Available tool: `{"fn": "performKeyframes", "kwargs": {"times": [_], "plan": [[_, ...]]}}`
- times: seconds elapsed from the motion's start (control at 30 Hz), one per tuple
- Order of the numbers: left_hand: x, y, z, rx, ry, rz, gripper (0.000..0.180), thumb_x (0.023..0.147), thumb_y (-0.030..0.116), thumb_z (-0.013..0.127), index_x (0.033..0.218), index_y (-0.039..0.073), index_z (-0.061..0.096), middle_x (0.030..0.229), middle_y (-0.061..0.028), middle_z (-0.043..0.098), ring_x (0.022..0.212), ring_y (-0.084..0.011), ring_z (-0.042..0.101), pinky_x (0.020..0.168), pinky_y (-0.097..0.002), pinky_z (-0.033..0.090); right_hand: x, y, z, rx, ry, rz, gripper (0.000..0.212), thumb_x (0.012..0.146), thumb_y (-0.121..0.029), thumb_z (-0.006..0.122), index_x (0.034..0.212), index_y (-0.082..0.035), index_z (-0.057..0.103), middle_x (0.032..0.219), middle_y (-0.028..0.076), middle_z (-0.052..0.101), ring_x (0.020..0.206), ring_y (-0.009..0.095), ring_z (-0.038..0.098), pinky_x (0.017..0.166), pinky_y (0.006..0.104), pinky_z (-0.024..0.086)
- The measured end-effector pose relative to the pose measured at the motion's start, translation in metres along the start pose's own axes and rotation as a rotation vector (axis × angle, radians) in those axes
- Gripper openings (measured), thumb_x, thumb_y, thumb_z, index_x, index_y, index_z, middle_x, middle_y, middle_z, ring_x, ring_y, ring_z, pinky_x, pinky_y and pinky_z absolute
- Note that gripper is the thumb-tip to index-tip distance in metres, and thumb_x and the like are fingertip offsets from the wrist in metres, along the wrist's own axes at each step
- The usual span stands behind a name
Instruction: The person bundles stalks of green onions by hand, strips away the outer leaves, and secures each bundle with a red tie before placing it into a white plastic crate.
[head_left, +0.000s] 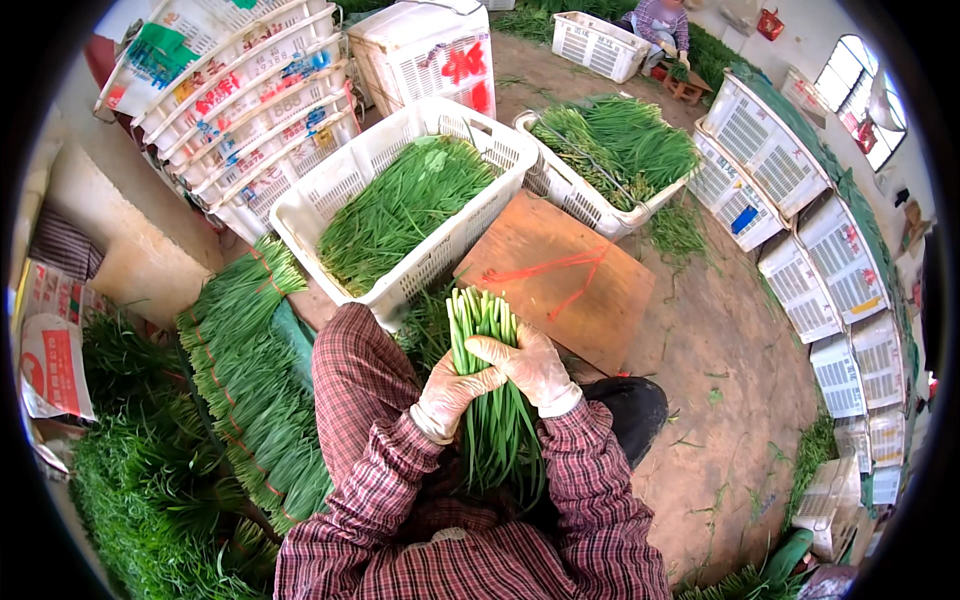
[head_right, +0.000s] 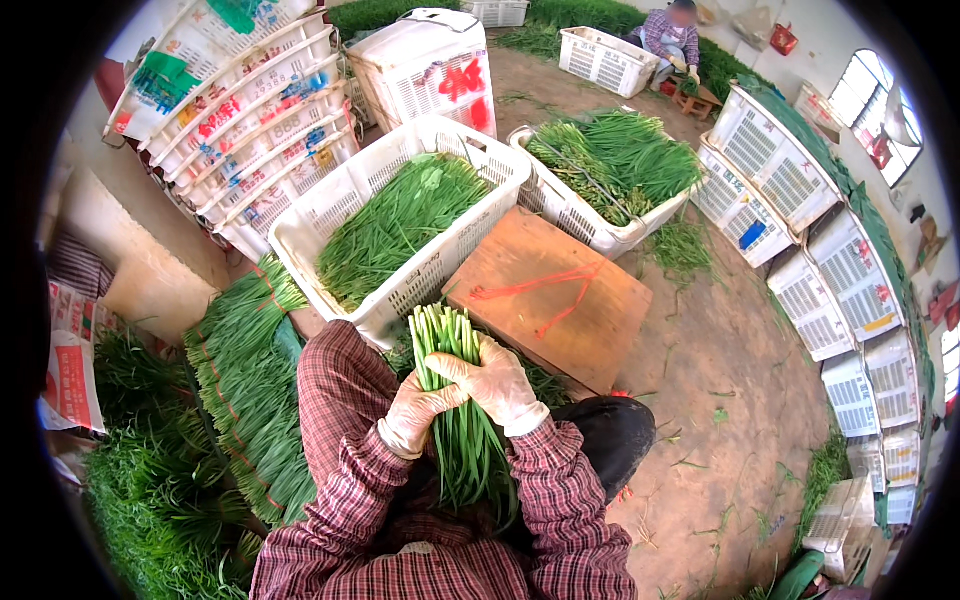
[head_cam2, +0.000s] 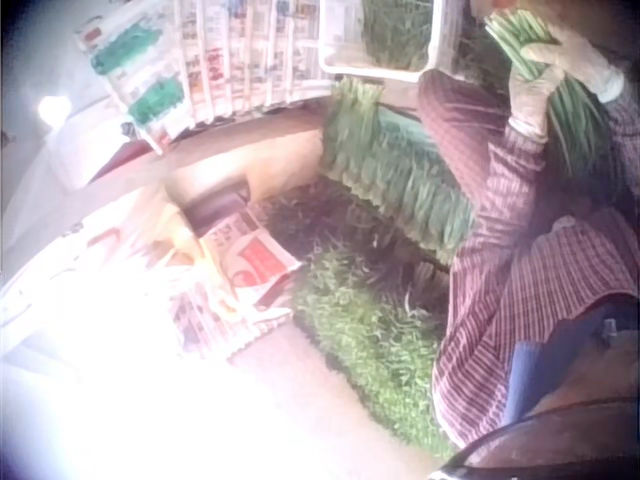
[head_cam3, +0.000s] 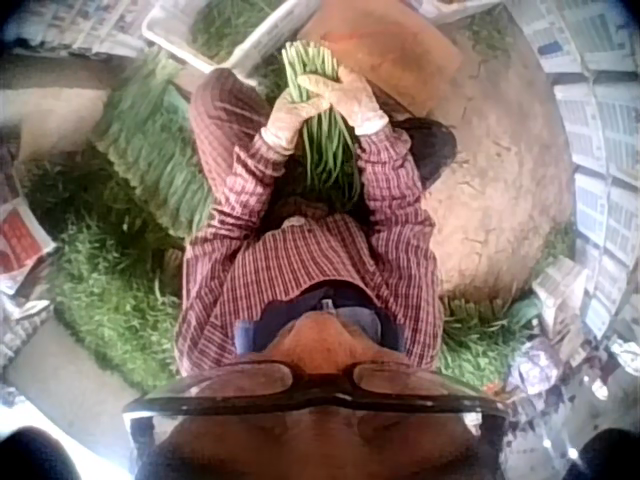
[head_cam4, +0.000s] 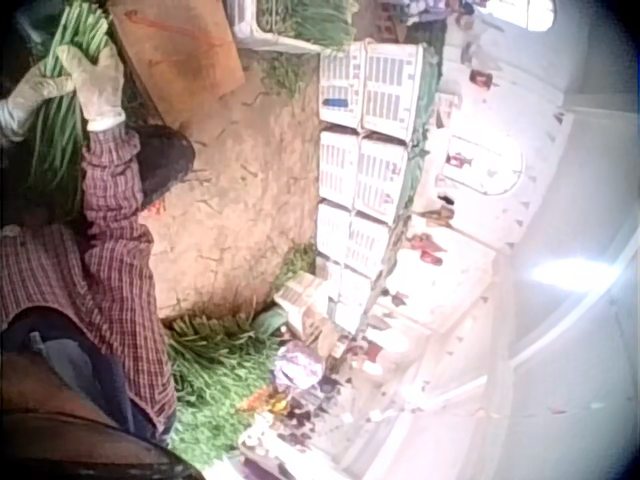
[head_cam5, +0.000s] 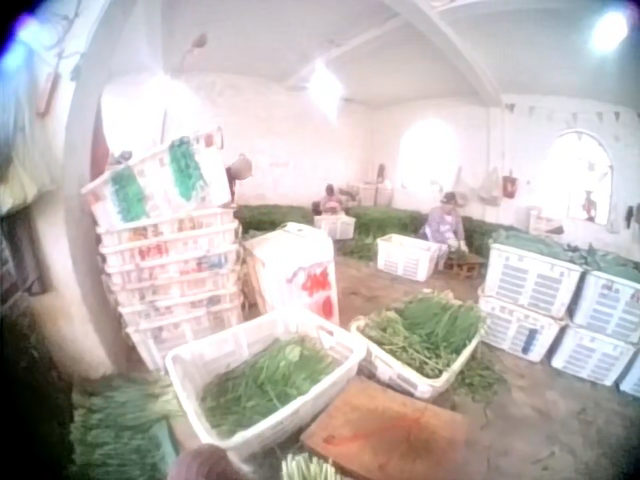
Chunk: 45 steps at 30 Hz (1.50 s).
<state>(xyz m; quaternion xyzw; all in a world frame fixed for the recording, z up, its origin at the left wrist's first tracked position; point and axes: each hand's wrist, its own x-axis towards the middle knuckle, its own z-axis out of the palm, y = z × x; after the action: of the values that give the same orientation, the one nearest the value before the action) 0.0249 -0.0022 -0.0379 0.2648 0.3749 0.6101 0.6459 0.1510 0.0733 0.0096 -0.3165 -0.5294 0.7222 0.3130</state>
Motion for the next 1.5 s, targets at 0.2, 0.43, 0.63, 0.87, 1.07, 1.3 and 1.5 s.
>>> {"fn": "performKeyframes", "kwargs": {"times": [0.2,0.43,0.63,0.87,1.07,1.3,1.5], "plan": [[-0.006,0.003,-0.008,-0.079,-0.033,-0.061,0.065,0.084,0.024,0.080,0.138,0.005,0.051,0.122,-0.0067,0.064,0.111,-0.0182,0.061,0.100,-0.0338,0.048,0.004,0.012,-0.006,-0.008,-0.008,-0.009,0.041,0.097,-0.027,0.064,0.131,-0.004,0.060,0.121,0.003,0.066,0.110,0.013,0.059,0.099,0.0307,0.045],[-0.005,-0.003,-0.016,-0.467,0.057,-0.164,0.055,0.089,0.021,0.073,0.137,0.005,0.051,0.125,-0.0113,0.064,0.111,-0.0255,0.064,0.098,-0.0407,0.052,0.006,0.017,-0.022,0.285,-0.303,0.002,0.053,0.101,-0.028,0.054,0.146,-0.002,0.044,0.141,0.007,0.053,0.128,0.017,0.049,0.111,0.0328,0.035],[-0.004,-0.015,-0.025,-0.303,-0.017,-0.139,0.060,0.086,0.020,0.077,0.137,0.004,0.051,0.125,-0.0098,0.064,0.111,-0.0249,0.063,0.098,-0.0399,0.052,0.004,0.028,-0.030,0.236,-0.313,0.035,0.054,0.102,-0.030,0.050,0.147,-0.001,0.042,0.142,0.009,0.052,0.129,0.019,0.048,0.112,0.0340,0.034],[-0.011,-0.010,-0.027,-0.233,-0.111,-0.245,0.063,0.084,0.019,0.078,0.138,0.004,0.049,0.123,-0.0102,0.064,0.110,-0.0249,0.064,0.097,-0.0395,0.052,0.000,0.027,-0.030,-0.023,-0.280,-0.051,0.054,0.102,-0.029,0.052,0.148,-0.002,0.041,0.145,0.009,0.050,0.133,0.018,0.046,0.113,0.0328,0.034],[-0.011,-0.016,-0.025,-0.347,-0.091,-0.272,0.056,0.084,0.011,0.078,0.134,0.006,0.054,0.120,-0.0056,0.065,0.107,-0.0212,0.064,0.096,-0.0377,0.051,-0.003,0.036,-0.018,-0.181,0.013,-0.200,0.060,0.097,-0.025,0.064,0.148,-0.003,0.040,0.134,0.010,0.056,0.124,0.019,0.052,0.108,0.0330,0.039],[-0.009,-0.027,-0.019,-0.361,-0.043,-0.206,0.059,0.084,0.014,0.077,0.136,0.003,0.052,0.122,-0.0094,0.065,0.107,-0.0236,0.065,0.097,-0.0384,0.052,-0.018,0.034,-0.009,0.035,0.164,-0.168,0.042,0.105,-0.031,0.049,0.132,0.000,0.057,0.127,0.009,0.063,0.113,0.016,0.060,0.101,0.0320,0.045],[-0.006,-0.026,-0.013,-0.315,-0.045,-0.172,0.055,0.084,0.014,0.078,0.132,0.003,0.055,0.119,-0.0082,0.066,0.104,-0.0220,0.066,0.095,-0.0370,0.053,-0.015,0.032,-0.015,-0.033,0.202,-0.117,0.040,0.105,-0.029,0.049,0.129,0.001,0.059,0.119,0.005,0.066,0.103,0.015,0.063,0.092,0.0308,0.050]]}}
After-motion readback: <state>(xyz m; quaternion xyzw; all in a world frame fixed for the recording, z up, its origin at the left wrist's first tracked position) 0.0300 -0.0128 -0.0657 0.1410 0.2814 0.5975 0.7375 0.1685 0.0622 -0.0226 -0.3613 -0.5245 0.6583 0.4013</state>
